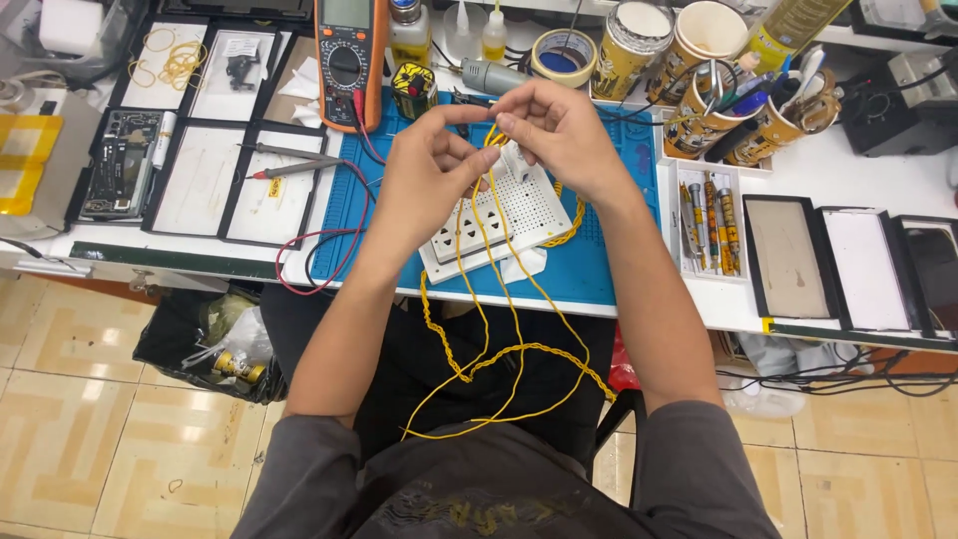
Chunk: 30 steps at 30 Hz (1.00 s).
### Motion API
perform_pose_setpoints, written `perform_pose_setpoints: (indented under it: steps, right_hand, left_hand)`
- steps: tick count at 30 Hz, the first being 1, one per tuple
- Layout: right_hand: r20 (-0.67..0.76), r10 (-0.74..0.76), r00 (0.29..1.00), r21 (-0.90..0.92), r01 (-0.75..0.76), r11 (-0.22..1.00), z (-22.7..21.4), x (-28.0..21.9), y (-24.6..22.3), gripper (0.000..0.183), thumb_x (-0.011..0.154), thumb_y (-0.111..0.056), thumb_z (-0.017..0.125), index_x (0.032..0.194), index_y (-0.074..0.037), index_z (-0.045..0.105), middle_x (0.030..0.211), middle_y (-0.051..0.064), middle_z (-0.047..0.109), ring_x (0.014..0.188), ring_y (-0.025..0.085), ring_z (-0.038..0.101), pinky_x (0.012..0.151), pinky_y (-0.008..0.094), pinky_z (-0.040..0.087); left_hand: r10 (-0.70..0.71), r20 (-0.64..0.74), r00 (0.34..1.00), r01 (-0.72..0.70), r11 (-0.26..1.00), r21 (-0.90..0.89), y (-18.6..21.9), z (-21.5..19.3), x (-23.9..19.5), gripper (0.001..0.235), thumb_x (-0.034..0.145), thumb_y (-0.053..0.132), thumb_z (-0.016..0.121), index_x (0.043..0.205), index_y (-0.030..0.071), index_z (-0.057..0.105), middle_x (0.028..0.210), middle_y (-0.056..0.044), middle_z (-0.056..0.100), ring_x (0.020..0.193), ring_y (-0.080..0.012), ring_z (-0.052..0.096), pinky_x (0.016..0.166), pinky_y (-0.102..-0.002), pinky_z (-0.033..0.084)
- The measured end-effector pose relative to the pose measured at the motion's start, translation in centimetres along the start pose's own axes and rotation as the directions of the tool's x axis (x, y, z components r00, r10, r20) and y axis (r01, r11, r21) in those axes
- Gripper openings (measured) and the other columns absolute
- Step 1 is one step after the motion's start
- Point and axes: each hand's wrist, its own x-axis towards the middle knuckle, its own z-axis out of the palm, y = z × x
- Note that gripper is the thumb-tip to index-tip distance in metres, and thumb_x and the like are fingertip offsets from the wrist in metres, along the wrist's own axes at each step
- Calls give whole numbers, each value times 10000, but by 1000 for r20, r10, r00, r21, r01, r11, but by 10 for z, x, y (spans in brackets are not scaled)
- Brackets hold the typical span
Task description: The person braids three yellow cords together by hand over a workbench. They repeatedly interlace the strands and pull them tight to form a continuous braid.
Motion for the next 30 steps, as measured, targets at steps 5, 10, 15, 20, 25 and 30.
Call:
perform_pose_setpoints:
  steps: [5, 10, 15, 20, 25, 30]
  right_hand:
    - [12, 138, 990, -5, -138, 990, -3, -2, -7, 185, 1079, -207, 807, 1193, -63, 781, 781, 9, 741, 574, 72, 598, 542, 231, 498]
    - [70, 148, 987, -72, -143, 987, -6, -1, -3, 97, 1080, -165, 819, 1080, -68, 812, 753, 35, 749, 557, 76, 617, 547, 229, 522]
    - [61, 75, 995, 11, -75, 997, -7, 0, 7, 120, 1105, -174, 780, 1105, -56, 759, 699, 52, 710, 582, 64, 624, 513, 198, 393]
    - [-28, 135, 990, 35, -134, 990, -14, 1, 9, 82, 1083, -141, 798, 1058, -66, 775, 771, 40, 754, 580, 87, 650, 516, 208, 426]
    - [-46, 61, 997, 173, -52, 983, -3, -2, 18, 141, 1048, -55, 819, 1122, 59, 784, 813, 152, 774, 506, 120, 654, 458, 206, 425]
    - [-77, 47, 996, 138, -36, 990, -6, -1, 16, 121, 1077, -59, 791, 1125, 52, 783, 842, 146, 784, 505, 90, 615, 461, 200, 408]
  left_hand:
    - [-212, 184, 960, 247, 949, -196, -3, -30, 19, 302, 1068, 190, 728, 1341, 72, 780, 686, 21, 627, 595, -68, 585, 587, -240, 523]
    - [25, 247, 969, -90, 962, 256, 4, -69, 49, 153, 1087, 275, 823, 1179, 163, 874, 701, 93, 535, 667, -32, 438, 633, -259, 367]
    - [301, 476, 826, -495, 792, 357, -17, -80, 105, 101, 1089, 235, 891, 1083, 141, 855, 962, -18, 642, 844, -170, 590, 756, -348, 479]
    - [484, 356, 800, -576, 784, 229, -45, -61, 104, 81, 1095, 192, 857, 1074, 130, 809, 1014, -27, 690, 857, -171, 579, 741, -326, 478]
    - [456, 201, 867, -478, 876, 72, -67, -52, 92, 74, 1087, 179, 845, 1154, 174, 877, 833, -13, 593, 682, -150, 566, 669, -299, 488]
    - [430, 326, 842, -455, 890, 1, -72, -58, 100, 55, 1104, 162, 834, 1143, 165, 872, 743, 6, 505, 708, -121, 514, 743, -310, 457]
